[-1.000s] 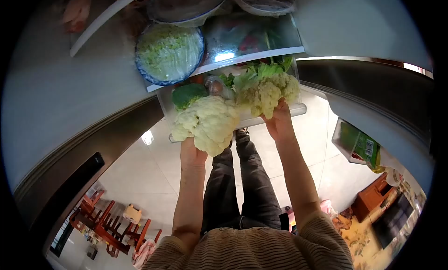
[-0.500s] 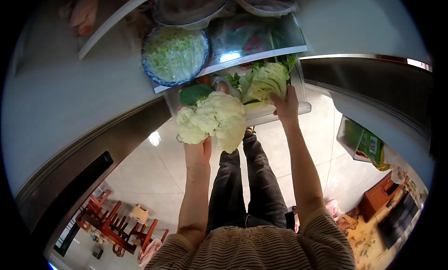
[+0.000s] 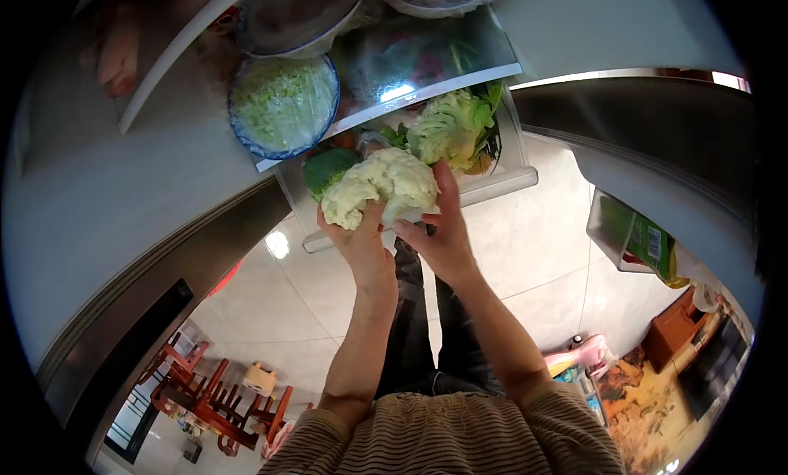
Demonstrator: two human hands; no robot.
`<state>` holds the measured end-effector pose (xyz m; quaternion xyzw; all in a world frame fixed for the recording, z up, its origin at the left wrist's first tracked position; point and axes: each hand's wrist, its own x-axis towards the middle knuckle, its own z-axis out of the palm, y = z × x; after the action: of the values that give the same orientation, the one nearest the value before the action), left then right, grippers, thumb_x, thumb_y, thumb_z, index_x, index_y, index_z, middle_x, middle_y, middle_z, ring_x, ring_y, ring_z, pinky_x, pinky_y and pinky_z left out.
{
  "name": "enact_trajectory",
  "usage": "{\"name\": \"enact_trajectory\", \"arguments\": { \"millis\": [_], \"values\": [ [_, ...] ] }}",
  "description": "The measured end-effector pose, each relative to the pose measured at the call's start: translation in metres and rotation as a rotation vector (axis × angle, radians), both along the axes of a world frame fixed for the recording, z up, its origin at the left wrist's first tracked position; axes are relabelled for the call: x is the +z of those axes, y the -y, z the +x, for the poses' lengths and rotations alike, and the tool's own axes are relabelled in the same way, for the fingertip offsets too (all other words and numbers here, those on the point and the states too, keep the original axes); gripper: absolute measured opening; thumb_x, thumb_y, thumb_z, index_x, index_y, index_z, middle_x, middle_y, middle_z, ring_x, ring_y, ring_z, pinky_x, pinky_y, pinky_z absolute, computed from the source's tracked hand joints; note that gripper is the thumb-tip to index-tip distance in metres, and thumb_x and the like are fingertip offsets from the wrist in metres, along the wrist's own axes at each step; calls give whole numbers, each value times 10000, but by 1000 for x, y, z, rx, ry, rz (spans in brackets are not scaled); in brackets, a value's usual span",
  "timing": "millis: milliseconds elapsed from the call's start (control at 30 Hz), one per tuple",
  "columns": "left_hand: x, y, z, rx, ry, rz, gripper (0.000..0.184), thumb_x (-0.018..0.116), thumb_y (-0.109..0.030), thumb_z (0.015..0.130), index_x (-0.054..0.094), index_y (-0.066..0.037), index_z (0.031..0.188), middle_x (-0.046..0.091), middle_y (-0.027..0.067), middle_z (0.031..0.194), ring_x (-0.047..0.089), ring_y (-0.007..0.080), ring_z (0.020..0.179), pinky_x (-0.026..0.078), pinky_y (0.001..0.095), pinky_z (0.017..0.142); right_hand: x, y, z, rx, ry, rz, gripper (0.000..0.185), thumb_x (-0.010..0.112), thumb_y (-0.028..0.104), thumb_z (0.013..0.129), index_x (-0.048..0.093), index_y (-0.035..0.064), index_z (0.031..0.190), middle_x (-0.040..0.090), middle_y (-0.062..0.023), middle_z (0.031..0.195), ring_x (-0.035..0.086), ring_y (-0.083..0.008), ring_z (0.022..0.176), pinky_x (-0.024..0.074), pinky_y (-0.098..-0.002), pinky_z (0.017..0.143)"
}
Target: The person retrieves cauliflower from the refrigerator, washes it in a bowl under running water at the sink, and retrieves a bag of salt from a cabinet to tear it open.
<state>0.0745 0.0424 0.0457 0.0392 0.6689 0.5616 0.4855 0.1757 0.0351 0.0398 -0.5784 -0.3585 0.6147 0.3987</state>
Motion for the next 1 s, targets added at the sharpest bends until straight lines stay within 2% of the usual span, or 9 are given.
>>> {"name": "enact_trajectory", "arguments": {
  "millis": [100,133,200,233,333,433,600,800,1000],
  "values": [
    [-7,6,6,-86,-226,63,683,635,34,750,240,-79,1296,431,102,1188,458,187,1098,436,301,859,-24,-8,-12,-104,161,-24,873,735,244,703,222,1,1366,471,-182,1242,502,-273,1109,437,-381,874],
    [-7,6,7,-77,-227,64,664,622,39,753,247,-74,1289,439,101,1177,475,186,1075,447,298,837,-26,-11,-12,-145,152,43,745,706,193,729,294,-38,1306,541,-159,1133,568,-247,1011,485,-333,787],
    [-7,2,11,-52,-223,72,626,596,48,757,262,-65,1274,456,101,1156,509,183,1030,470,291,794,-25,-19,-8,-214,-75,-196,657,671,139,741,332,-56,1269,555,-143,1088,591,-231,952,509,-312,720],
    [-13,5,6,-54,-106,75,609,585,50,763,267,-62,1271,465,104,1147,527,190,1003,482,295,773,-24,-23,-6,-243,-189,-316,613,654,112,747,351,-65,1250,562,-135,1066,603,-223,923,520,-301,686],
    [-27,12,-8,-56,154,82,572,559,54,778,280,-62,1263,490,114,1125,576,212,927,512,308,724,-41,-25,4,-484,-536,-421,555,618,37,731,385,-43,1229,561,-124,1038,608,-192,876,534,-275,634],
    [-34,7,-8,-53,206,80,571,559,56,780,290,-87,1262,500,119,1126,593,225,906,528,320,711,-50,-22,3,-555,-517,-373,555,607,3,716,405,-13,1232,562,-122,1028,598,-197,884,541,-300,687],
    [-61,6,-23,-179,192,111,644,583,89,748,306,-151,1278,474,93,1183,564,227,1001,534,330,742,-60,-33,11,-384,-321,-270,613,621,29,716,368,-2,1273,514,-135,1122,572,-225,985,539,-338,757],
    [-70,4,-33,-379,185,181,772,587,133,702,274,-187,1332,421,82,1256,488,246,1130,489,359,872,-62,-37,16,-362,-248,-217,634,638,11,701,379,26,1279,519,-96,1116,553,-191,985,515,-318,772],
    [-58,-5,-38,-487,613,268,788,604,55,724,239,-211,1370,393,86,1303,439,244,1178,420,419,936,-80,-34,11,-392,-133,19,620,635,-35,691,393,21,1260,502,-92,1133,518,-182,1019,452,-277,854]
  ]
}}
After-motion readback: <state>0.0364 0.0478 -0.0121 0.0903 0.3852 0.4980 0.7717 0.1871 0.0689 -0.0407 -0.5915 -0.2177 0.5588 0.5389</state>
